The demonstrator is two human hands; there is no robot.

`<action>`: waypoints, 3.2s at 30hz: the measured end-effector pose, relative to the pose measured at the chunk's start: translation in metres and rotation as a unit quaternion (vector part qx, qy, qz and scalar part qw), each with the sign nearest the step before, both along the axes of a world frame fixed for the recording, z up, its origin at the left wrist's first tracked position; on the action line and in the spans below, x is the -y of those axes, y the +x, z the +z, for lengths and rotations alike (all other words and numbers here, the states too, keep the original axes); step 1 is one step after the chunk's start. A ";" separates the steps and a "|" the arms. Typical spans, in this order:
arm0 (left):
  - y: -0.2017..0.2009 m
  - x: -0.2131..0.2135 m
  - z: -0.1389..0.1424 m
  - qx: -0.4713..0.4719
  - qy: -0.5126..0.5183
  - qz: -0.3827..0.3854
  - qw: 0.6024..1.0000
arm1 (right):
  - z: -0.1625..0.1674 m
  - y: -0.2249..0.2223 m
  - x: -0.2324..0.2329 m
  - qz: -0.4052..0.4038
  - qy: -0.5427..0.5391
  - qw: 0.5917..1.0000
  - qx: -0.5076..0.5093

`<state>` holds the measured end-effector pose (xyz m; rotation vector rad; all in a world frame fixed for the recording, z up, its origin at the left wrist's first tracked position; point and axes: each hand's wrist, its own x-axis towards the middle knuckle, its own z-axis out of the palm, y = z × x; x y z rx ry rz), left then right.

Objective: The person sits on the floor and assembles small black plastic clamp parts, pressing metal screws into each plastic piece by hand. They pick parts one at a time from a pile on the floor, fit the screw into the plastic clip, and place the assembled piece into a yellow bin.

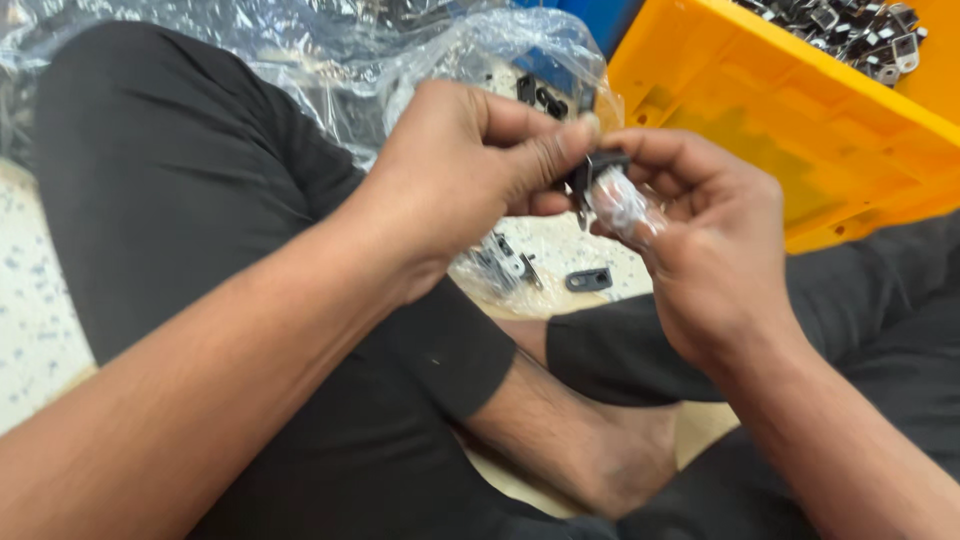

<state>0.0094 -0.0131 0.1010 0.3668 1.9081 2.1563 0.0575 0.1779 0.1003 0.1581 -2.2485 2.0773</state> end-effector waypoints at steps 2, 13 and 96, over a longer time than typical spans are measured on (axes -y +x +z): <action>-0.005 -0.008 -0.006 0.010 0.005 0.028 1.000 | -0.008 -0.012 -0.007 0.028 -0.005 0.999 -0.017; -0.024 -0.022 -0.012 -0.020 -0.045 0.017 0.999 | -0.033 -0.028 -0.021 0.050 -0.072 0.995 -0.036; -0.034 -0.046 -0.087 0.179 0.160 0.064 0.969 | -0.070 -0.052 -0.034 0.074 -0.165 0.972 0.151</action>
